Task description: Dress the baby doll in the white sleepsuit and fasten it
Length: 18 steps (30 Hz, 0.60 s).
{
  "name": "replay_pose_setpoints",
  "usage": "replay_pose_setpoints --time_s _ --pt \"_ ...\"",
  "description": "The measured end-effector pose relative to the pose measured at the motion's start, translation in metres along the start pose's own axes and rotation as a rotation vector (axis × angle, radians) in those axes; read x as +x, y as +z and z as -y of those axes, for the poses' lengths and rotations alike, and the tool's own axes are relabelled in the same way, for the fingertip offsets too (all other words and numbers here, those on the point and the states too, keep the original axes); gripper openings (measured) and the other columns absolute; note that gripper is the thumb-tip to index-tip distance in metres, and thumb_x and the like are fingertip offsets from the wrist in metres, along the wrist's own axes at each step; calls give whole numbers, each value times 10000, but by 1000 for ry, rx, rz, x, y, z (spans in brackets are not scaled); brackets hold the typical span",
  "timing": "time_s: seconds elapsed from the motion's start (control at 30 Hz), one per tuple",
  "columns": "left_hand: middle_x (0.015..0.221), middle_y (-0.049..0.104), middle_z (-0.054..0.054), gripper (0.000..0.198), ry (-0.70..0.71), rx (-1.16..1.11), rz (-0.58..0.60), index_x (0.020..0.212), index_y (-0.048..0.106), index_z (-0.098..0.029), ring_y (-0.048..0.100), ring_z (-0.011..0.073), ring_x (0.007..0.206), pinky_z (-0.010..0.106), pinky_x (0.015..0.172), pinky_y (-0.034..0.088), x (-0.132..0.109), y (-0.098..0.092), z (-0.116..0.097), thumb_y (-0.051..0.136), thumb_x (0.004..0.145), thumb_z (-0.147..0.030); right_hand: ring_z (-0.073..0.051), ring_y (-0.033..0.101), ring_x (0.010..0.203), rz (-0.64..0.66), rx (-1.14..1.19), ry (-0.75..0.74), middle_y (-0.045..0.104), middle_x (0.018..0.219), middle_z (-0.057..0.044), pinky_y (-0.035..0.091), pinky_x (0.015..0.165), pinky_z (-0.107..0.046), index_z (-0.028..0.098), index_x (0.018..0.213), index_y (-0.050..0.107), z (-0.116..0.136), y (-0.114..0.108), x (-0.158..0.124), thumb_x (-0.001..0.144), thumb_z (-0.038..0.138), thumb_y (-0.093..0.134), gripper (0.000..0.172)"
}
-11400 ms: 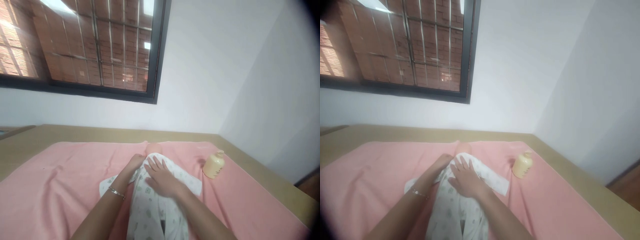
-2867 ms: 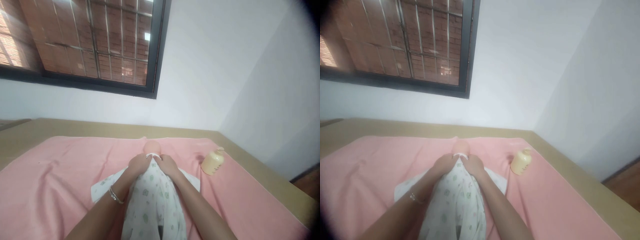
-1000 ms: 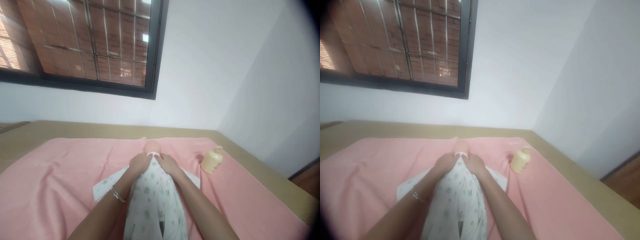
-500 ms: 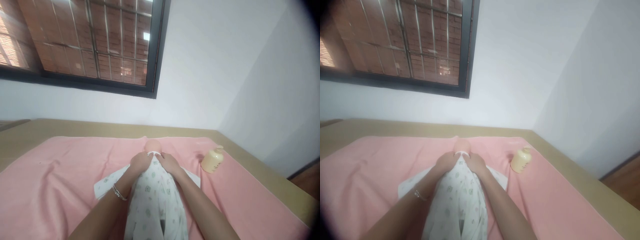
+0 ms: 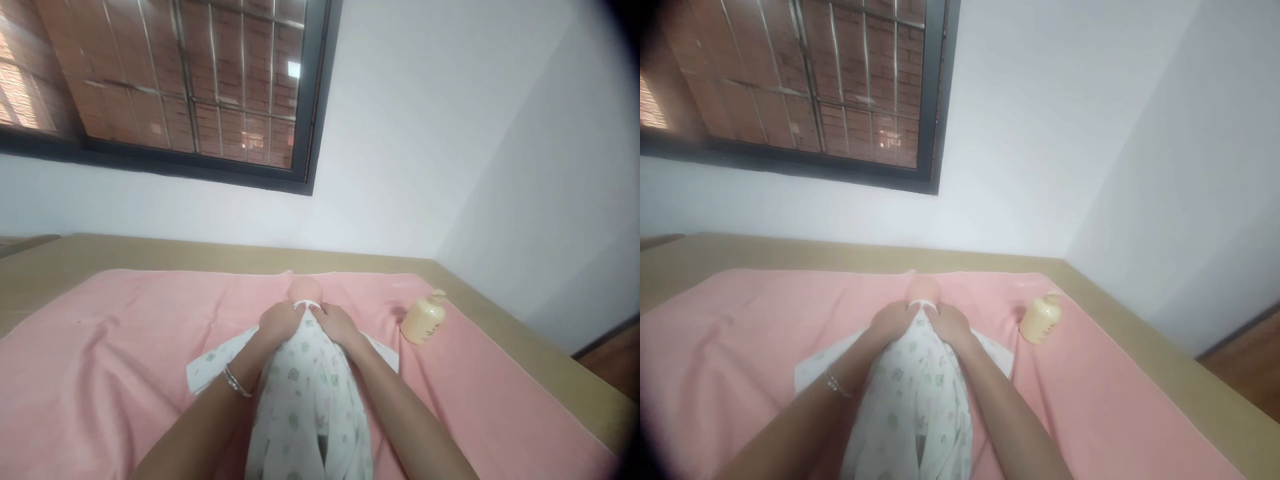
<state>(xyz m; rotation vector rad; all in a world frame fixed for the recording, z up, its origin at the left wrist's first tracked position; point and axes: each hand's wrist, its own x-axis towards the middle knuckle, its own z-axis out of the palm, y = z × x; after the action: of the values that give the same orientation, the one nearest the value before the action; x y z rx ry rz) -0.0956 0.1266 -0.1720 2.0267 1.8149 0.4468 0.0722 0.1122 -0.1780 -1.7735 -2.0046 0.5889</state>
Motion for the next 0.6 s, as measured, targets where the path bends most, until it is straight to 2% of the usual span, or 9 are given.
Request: replay_pose_setpoints --time_s 0.6 --pt "987 678 132 628 -12 -9 -6 961 663 -171 621 284 896 386 764 455 -1 0 1 223 847 -604 -245 578 927 10 31 5 642 1034 -112 381 706 -289 180 1060 632 2 -1 -2 889 647 210 652"
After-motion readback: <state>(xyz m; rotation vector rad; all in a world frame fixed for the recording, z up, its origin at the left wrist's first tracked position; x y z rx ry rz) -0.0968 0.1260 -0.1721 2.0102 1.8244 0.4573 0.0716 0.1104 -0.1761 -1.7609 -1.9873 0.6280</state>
